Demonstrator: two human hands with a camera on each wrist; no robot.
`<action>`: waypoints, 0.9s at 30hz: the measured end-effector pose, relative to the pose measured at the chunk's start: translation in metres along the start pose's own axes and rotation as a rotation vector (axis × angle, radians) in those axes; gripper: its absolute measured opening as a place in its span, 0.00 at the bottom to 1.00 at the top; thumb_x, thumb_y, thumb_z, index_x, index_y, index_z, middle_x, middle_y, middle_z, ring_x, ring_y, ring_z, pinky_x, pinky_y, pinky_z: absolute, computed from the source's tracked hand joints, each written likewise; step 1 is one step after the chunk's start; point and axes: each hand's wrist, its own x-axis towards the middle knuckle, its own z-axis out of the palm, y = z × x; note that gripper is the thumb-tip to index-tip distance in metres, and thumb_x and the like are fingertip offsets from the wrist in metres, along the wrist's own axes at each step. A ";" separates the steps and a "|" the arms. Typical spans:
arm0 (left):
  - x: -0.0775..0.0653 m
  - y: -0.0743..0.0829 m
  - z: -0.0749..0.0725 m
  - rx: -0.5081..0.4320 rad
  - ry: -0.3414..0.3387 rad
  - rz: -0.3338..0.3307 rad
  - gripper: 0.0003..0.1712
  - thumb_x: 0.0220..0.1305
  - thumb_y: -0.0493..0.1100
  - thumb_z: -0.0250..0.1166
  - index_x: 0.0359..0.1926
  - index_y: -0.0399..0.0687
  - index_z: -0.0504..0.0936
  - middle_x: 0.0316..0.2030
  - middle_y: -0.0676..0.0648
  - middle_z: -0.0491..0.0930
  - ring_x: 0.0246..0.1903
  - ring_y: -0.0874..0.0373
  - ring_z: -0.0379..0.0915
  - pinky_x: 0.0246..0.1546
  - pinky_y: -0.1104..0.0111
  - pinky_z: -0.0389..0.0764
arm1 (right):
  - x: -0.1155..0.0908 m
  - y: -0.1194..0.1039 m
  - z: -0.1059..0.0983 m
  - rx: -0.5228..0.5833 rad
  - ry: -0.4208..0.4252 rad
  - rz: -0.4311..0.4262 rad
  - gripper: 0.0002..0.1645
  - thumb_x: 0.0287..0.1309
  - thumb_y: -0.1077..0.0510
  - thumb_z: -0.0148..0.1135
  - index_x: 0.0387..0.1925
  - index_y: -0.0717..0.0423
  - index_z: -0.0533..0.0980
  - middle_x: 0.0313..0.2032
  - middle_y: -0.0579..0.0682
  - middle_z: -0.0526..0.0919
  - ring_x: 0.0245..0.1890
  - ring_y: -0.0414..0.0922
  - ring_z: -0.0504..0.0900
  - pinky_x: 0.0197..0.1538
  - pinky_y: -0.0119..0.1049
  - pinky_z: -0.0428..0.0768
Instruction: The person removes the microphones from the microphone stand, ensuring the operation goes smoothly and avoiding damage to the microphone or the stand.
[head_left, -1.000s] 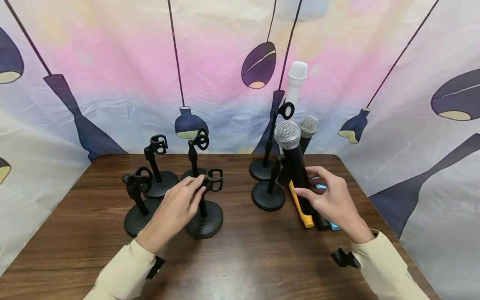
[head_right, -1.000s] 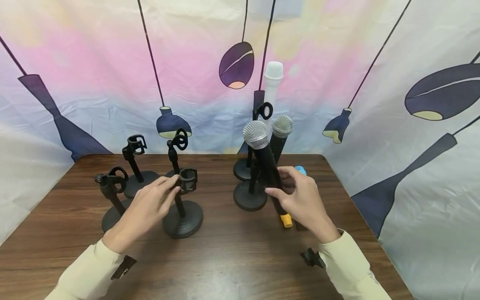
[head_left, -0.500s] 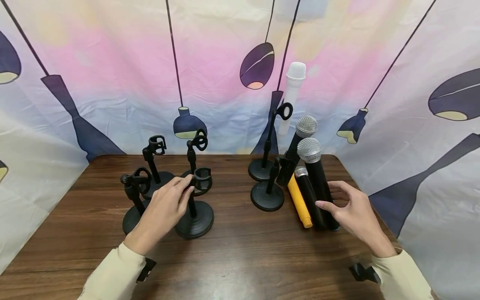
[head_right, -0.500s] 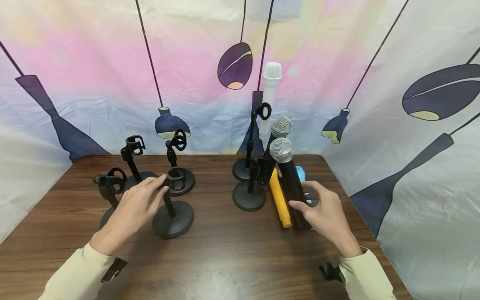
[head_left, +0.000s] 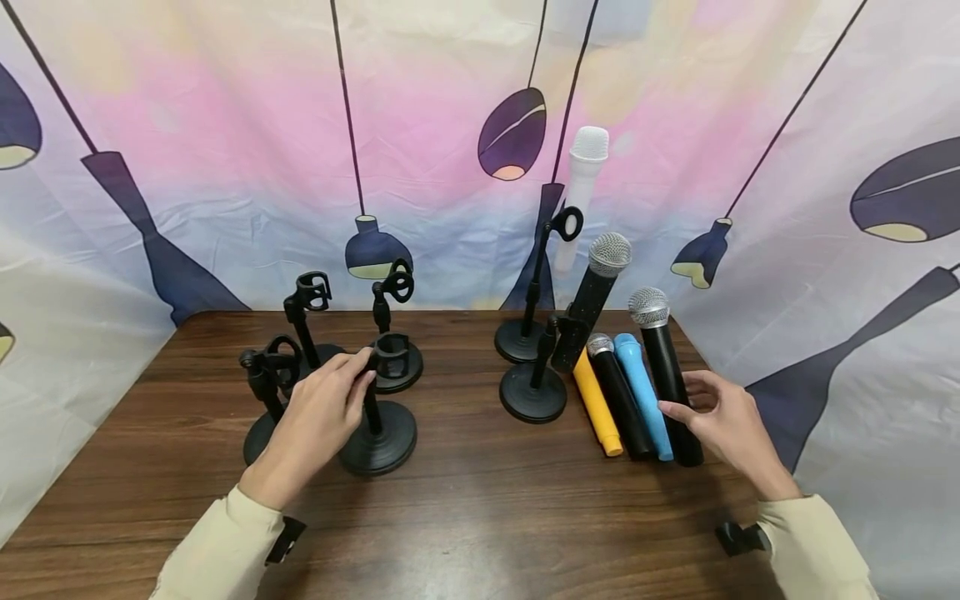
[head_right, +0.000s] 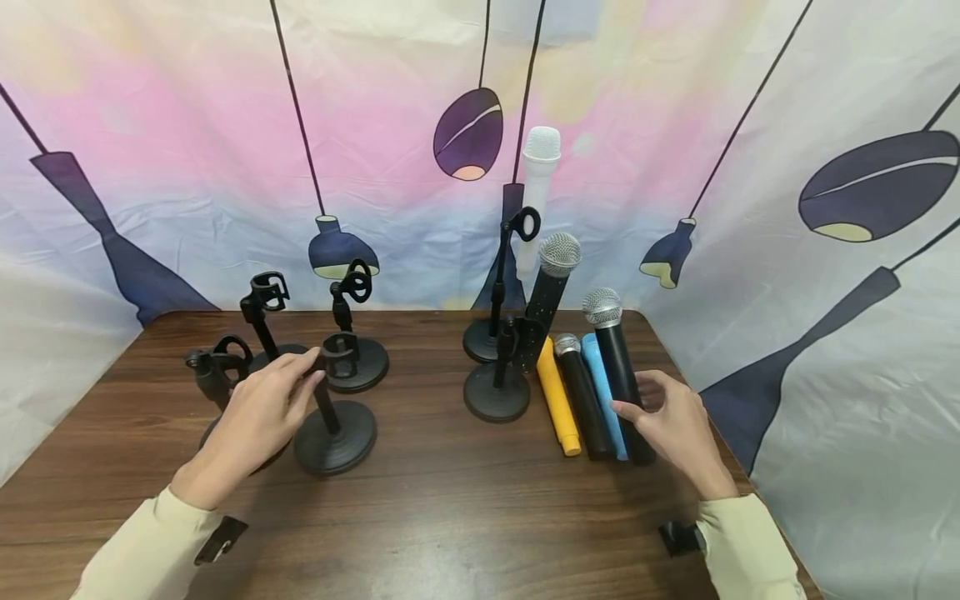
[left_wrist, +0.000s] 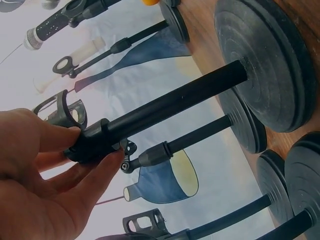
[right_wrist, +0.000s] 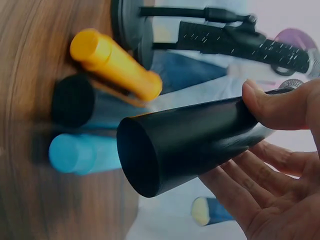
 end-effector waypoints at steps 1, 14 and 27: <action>0.000 0.000 0.000 0.001 0.002 -0.004 0.21 0.72 0.33 0.62 0.63 0.29 0.77 0.44 0.36 0.82 0.26 0.55 0.76 0.24 0.62 0.75 | 0.001 0.003 0.000 0.001 -0.009 0.015 0.35 0.61 0.49 0.73 0.59 0.71 0.74 0.50 0.69 0.82 0.45 0.62 0.85 0.43 0.51 0.83; -0.001 -0.002 0.001 0.012 0.035 -0.005 0.20 0.72 0.32 0.62 0.62 0.29 0.77 0.42 0.36 0.82 0.27 0.52 0.77 0.26 0.58 0.77 | 0.020 0.045 0.001 -0.042 -0.123 0.162 0.45 0.65 0.40 0.67 0.63 0.76 0.70 0.55 0.75 0.77 0.52 0.68 0.79 0.49 0.60 0.78; -0.002 -0.001 0.002 0.004 0.044 -0.017 0.20 0.72 0.32 0.62 0.62 0.28 0.77 0.44 0.34 0.83 0.32 0.48 0.81 0.29 0.55 0.81 | 0.034 0.071 0.010 -0.021 -0.292 0.362 0.49 0.68 0.38 0.62 0.66 0.78 0.65 0.61 0.78 0.69 0.56 0.72 0.73 0.52 0.60 0.76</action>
